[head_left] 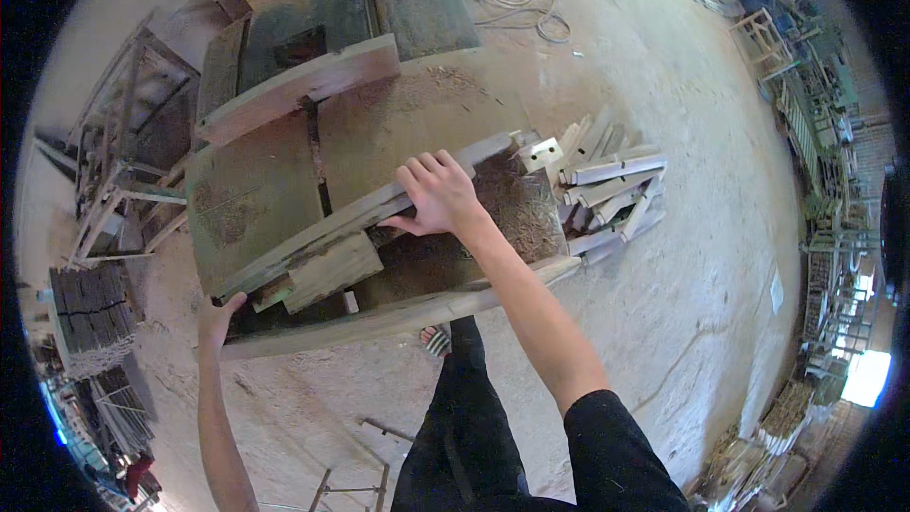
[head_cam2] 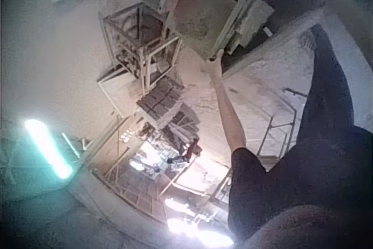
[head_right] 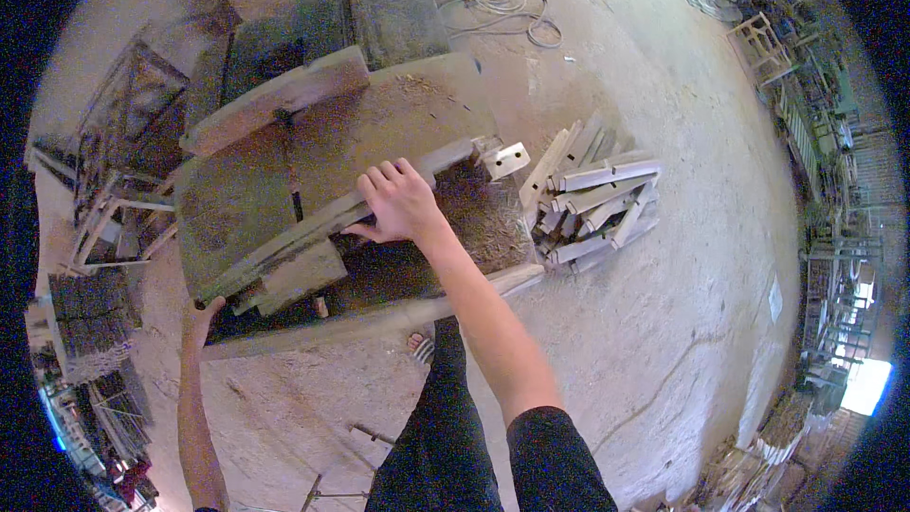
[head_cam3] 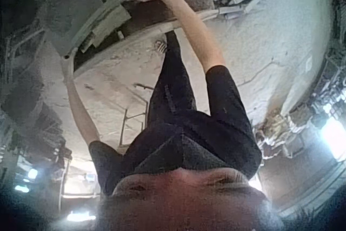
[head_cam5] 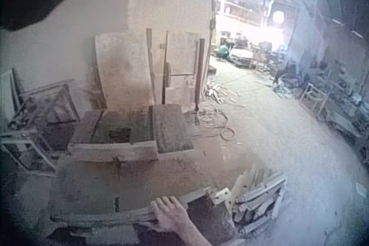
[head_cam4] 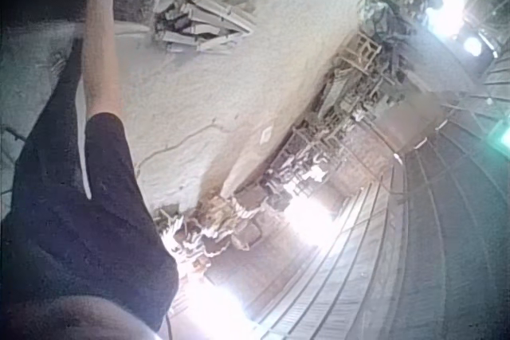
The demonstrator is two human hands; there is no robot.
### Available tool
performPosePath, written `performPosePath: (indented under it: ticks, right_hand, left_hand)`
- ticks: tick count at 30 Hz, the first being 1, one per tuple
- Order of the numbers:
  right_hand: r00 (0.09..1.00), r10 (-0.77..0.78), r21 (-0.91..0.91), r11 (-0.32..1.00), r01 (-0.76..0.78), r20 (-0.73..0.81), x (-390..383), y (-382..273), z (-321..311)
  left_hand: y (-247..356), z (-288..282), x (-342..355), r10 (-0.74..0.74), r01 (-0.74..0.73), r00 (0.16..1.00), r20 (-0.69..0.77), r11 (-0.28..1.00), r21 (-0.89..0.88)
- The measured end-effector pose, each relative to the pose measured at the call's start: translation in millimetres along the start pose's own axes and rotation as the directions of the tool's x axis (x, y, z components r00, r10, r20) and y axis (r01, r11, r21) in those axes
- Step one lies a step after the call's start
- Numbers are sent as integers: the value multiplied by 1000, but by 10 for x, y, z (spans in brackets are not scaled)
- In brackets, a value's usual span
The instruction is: The person retrieves wooden pieces from a stack by hand, feeds them through a woodworking machine to cut slots into them, and stacks the finished pieces on the floor.
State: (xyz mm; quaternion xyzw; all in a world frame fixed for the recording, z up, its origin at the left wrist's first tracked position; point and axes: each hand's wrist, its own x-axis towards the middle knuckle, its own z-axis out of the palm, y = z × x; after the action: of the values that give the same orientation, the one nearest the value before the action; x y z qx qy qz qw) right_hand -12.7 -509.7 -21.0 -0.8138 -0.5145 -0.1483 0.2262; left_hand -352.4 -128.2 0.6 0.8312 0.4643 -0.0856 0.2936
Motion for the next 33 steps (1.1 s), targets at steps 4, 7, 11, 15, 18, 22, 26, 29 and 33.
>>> performPosePath:
  ticks: [4, 7, 11, 15, 18, 22, 26, 29, 33]
  right_hand:
    - [998, -26, 10, 1000, 27, -54, 58, -34, 54]
    - [998, -26, -20, 999, 25, -61, -20, 65, 92]
    - [998, -29, -4, 1000, 29, -57, -8, 37, 106]
    - [999, -23, 2, 1000, 23, -38, -6, 33, 126]
    - [999, -9, -4, 1000, 9, -38, -9, -2, 109]
    - [1000, -12, 4, 1000, 12, -28, -21, 17, 91]
    - [999, -10, 6, 1000, 10, -34, 2, 1, 104]
    - [999, -12, -5, 1000, 11, -35, -18, 25, 94]
    - [999, -13, 8, 1000, 13, -50, -25, 50, 84]
  left_hand:
    - [-220, -111, 26, 38, -34, 998, -43, 996, 82]
    - [-15, 22, -20, 114, -106, 991, -73, 989, 104]
    - [39, -87, -72, 60, -44, 996, -72, 977, 207]
    - [-25, -36, -85, 104, -86, 991, -88, 979, 186]
    - [-92, -45, -61, 61, -11, 980, -191, 968, 253]
    - [-7, -77, -61, -12, 20, 999, -38, 975, 223]
    - [-54, -76, -72, 59, -45, 995, -77, 984, 173]
    - [13, -77, -65, 39, -27, 998, -52, 978, 208]
    - [64, -72, -50, 52, -41, 998, -45, 974, 221]
